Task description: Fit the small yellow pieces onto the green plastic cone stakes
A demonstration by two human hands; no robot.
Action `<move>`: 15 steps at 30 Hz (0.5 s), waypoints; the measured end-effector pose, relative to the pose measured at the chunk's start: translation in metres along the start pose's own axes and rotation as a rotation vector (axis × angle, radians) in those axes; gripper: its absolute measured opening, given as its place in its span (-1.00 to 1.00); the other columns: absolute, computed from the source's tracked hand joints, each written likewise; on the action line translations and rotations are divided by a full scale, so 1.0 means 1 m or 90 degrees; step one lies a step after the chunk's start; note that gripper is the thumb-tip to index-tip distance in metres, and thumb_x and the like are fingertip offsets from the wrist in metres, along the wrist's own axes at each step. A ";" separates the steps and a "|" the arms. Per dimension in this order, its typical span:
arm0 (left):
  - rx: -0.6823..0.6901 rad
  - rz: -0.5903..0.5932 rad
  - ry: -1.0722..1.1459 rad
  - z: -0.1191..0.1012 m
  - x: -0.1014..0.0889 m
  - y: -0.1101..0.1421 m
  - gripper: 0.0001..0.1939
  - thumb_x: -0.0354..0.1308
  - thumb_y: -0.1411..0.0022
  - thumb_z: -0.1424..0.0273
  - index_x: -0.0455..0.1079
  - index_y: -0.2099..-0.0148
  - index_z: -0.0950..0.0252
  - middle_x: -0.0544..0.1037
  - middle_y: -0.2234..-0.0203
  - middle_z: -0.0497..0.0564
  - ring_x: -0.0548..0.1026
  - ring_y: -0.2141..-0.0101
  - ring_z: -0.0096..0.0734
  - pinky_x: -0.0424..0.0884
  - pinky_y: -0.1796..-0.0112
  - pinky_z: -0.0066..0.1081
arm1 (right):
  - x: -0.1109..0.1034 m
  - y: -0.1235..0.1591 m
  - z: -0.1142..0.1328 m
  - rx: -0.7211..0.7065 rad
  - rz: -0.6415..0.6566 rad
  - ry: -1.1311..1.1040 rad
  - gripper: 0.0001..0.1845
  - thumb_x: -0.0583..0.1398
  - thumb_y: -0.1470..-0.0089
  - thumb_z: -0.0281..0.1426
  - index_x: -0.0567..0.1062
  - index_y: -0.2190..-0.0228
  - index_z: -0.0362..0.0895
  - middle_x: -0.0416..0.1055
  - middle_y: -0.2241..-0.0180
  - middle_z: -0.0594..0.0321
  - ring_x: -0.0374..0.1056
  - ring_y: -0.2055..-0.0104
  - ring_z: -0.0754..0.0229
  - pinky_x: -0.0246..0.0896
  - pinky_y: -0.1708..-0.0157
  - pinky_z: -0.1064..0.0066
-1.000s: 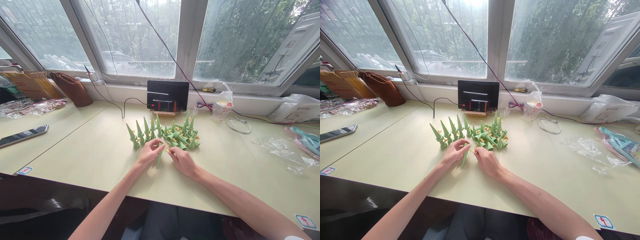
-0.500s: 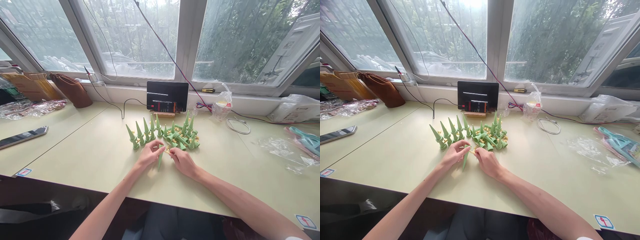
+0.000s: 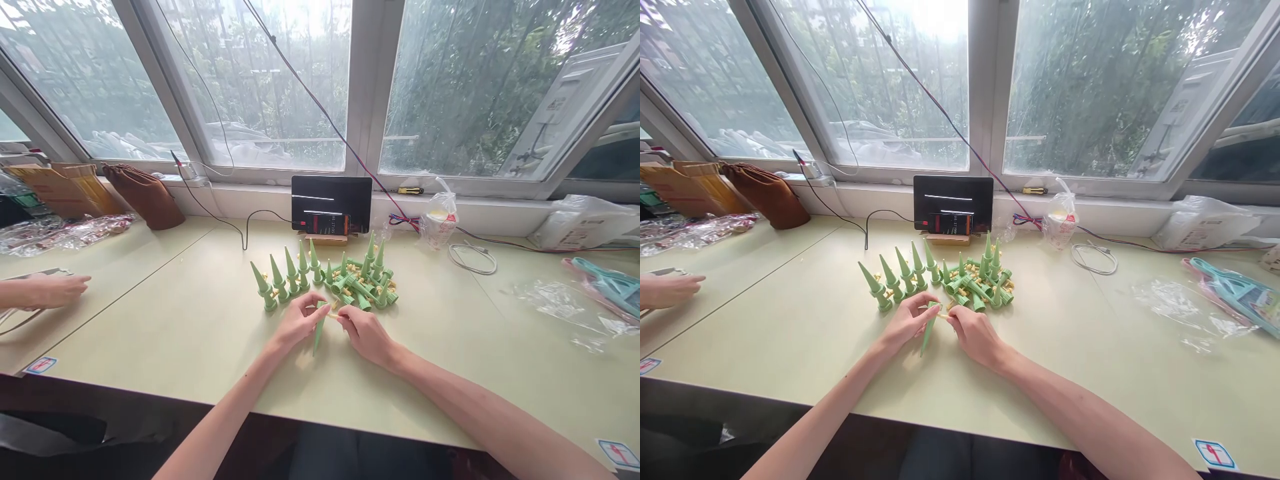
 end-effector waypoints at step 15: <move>-0.009 0.041 0.078 0.003 0.000 -0.001 -0.63 0.26 -0.19 0.12 0.45 0.06 0.25 0.32 0.64 -0.17 0.28 0.66 -0.53 0.30 0.56 -0.48 | -0.001 0.000 -0.003 -0.025 -0.061 0.007 -0.71 -0.03 -0.38 -0.32 0.45 0.25 -0.09 0.47 0.34 0.19 0.37 0.41 0.22 0.24 0.38 0.43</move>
Point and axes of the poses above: each hand's wrist, its own y-axis away from the middle knuckle, its own x-axis out of the palm, z = x × y, the point moved 6 cm from there along -y, towards the middle knuckle
